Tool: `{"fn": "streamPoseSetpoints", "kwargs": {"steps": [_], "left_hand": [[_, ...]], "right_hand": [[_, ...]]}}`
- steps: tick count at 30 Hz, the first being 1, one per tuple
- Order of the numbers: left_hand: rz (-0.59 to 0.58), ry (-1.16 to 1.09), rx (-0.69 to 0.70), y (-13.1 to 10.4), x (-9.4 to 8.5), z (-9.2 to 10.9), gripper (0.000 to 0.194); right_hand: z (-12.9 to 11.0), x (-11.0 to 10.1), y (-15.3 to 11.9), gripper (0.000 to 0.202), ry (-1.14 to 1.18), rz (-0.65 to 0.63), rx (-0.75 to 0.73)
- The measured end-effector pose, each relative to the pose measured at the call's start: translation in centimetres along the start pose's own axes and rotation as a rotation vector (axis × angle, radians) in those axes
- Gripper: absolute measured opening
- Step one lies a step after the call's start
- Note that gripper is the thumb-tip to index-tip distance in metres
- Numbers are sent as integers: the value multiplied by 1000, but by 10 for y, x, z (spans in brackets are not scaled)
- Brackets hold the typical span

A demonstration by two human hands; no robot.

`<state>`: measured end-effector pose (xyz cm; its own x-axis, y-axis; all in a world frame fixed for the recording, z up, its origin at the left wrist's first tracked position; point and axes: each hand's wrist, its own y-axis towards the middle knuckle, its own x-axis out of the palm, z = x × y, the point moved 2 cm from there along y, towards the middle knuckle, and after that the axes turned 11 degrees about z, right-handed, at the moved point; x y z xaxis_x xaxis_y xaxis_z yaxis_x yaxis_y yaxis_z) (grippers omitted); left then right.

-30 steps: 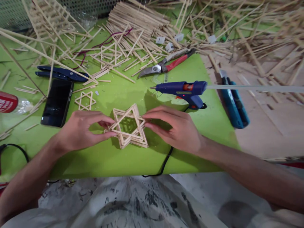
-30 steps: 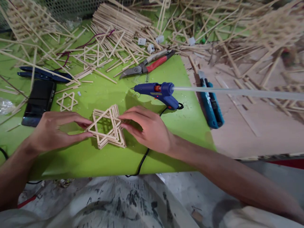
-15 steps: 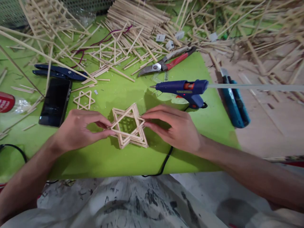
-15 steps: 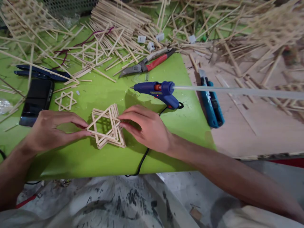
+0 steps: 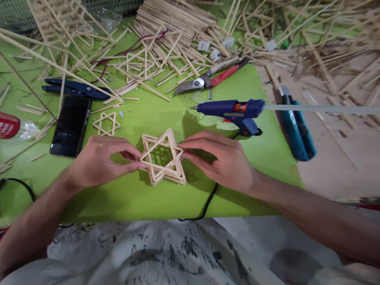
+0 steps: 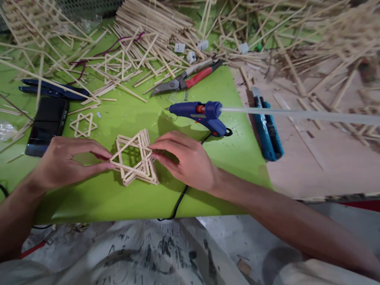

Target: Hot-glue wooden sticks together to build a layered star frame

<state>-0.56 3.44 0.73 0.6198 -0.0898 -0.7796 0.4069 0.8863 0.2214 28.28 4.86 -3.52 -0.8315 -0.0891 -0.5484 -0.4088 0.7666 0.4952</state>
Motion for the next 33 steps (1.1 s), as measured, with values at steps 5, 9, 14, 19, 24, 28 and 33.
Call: {"fn": "streamPoseSetpoints", "kwargs": {"steps": [5, 9, 14, 19, 24, 28, 33], "left_hand": [[21, -22, 19, 1, 0, 1, 21], [7, -17, 32, 0, 1, 1, 21], [-4, -5, 37, -3, 2, -1, 21], [-5, -13, 63, -5, 1, 0, 14], [-19, -9, 68, -9, 1, -1, 12], [-32, -42, 64, -9, 2, -2, 12], [-38, -69, 48, -10, 3, -3, 12]], "right_hand": [[0, -1, 0, 16, -4, 14, -34], [0, -1, 0, 17, 16, 4, -19], [-1, -1, 1, 18, 44, -3, 14], [-1, -1, 1, 21, 46, -8, 31], [-2, -1, 4, 21, 62, -5, 18], [-2, 0, 4, 23, 80, -3, 17], [-2, 0, 3, 26, 86, -12, 33]]}}
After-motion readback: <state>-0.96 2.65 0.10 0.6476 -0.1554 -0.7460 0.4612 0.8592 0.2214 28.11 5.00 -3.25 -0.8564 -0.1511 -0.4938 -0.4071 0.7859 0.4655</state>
